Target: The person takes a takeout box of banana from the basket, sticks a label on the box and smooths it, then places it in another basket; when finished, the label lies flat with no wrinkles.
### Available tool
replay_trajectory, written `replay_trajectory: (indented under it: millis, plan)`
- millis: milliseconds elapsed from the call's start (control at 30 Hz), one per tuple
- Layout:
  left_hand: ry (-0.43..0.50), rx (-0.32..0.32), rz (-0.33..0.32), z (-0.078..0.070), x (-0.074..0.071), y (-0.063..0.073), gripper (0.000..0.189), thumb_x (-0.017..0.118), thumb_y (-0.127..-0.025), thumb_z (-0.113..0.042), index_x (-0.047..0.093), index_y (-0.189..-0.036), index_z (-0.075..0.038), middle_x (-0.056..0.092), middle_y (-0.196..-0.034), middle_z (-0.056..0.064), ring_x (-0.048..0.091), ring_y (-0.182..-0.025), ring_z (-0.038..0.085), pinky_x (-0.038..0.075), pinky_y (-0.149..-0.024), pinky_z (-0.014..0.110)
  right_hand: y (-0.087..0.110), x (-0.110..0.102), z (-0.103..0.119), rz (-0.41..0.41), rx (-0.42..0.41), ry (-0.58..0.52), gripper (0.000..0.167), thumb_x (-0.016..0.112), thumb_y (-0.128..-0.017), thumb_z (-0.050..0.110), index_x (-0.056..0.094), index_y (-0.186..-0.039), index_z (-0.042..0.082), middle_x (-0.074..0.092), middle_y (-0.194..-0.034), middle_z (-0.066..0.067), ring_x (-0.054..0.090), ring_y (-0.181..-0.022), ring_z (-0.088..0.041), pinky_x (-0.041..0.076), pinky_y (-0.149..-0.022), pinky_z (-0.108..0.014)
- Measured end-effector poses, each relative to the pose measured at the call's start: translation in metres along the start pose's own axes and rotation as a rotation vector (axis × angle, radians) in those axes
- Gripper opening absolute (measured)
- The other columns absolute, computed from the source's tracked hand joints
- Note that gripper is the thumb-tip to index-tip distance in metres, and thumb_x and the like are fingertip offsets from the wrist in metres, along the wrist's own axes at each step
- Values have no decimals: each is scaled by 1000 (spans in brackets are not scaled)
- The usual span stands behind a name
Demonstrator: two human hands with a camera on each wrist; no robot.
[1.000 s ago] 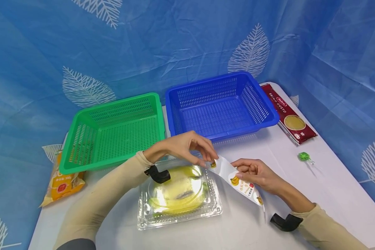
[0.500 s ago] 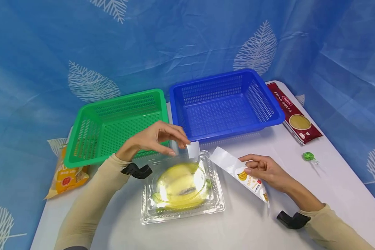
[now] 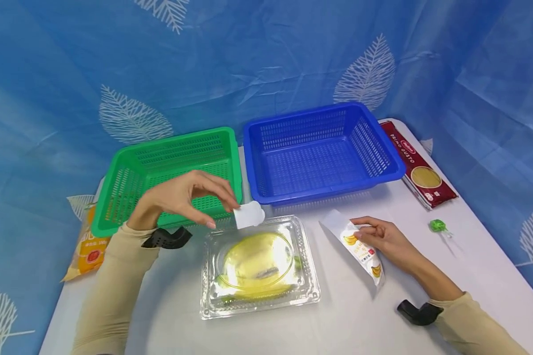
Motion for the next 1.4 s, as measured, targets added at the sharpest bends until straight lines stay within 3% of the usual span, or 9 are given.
replay_trajectory:
  millis: [133,233,400,567,833,967,1167,1300,1400]
  plan:
    - [-121,-102,67,-20,-7,17,39,79,-82,-6,68,-118,3,66,-112,12,64,-100,17,56,-90,37,-3,-1,-1,-25,40,56,41,54,-101,16,48,-135,-5,70,-102,18,64,-89,1,53,-73,-17]
    - [-165,-196,158,-25,-2,14,39,79,-84,-15,69,-119,-3,67,-111,7,63,-98,13,57,-88,32,-3,-1,-2,-20,60,79,44,54,-101,18,46,-137,-7,69,-102,20,63,-89,2,53,-73,-18]
    - [-116,-261,311,-11,19,-9,40,80,-83,-18,69,-118,-2,67,-112,11,64,-97,20,57,-89,31,-1,1,-6,14,53,42,39,53,-101,15,48,-137,-2,71,-103,18,66,-89,0,55,-70,-20]
    - [-51,-267,372,9,33,-24,41,81,-81,-14,69,-117,1,66,-112,10,64,-95,19,57,-90,31,-2,3,-7,36,19,-11,32,52,-101,10,52,-133,7,71,-103,16,66,-90,-1,56,-72,-20]
    - [-29,-329,393,24,43,-31,39,81,-81,-11,69,-116,2,68,-111,10,67,-94,15,56,-90,26,-6,5,-6,50,58,-13,29,52,-102,13,55,-130,21,72,-98,13,67,-82,-6,56,-66,-24]
    - [-17,-329,383,25,44,-29,37,80,-81,-10,69,-115,2,69,-108,12,67,-93,15,57,-89,28,-8,7,-5,52,65,1,30,52,-102,14,54,-132,16,72,-98,14,67,-81,-7,56,-66,-24]
    - [-65,-282,270,3,24,-7,34,79,-83,-13,71,-113,0,68,-106,13,65,-94,21,57,-88,31,-9,8,-6,59,57,7,34,53,-102,15,51,-134,5,71,-98,14,67,-81,-7,56,-66,-25]
    - [-151,-286,202,-14,9,8,34,79,-84,-18,72,-113,-3,68,-108,12,66,-96,22,57,-88,31,-9,7,-8,73,53,-20,30,52,-102,14,54,-132,16,72,-98,14,67,-81,-7,56,-65,-25]
    - [-174,-303,212,-11,11,5,35,81,-82,-19,72,-112,-4,68,-107,11,66,-96,22,57,-87,30,-8,6,-9,72,46,-37,30,52,-102,13,55,-129,25,72,-98,14,67,-82,-5,56,-65,-24]
Point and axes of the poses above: each hand's wrist, its own y-axis away from the middle knuckle, its own x-axis out of the palm, z = x × y, the point moved 1 cm from there along -y, towards the middle knuckle
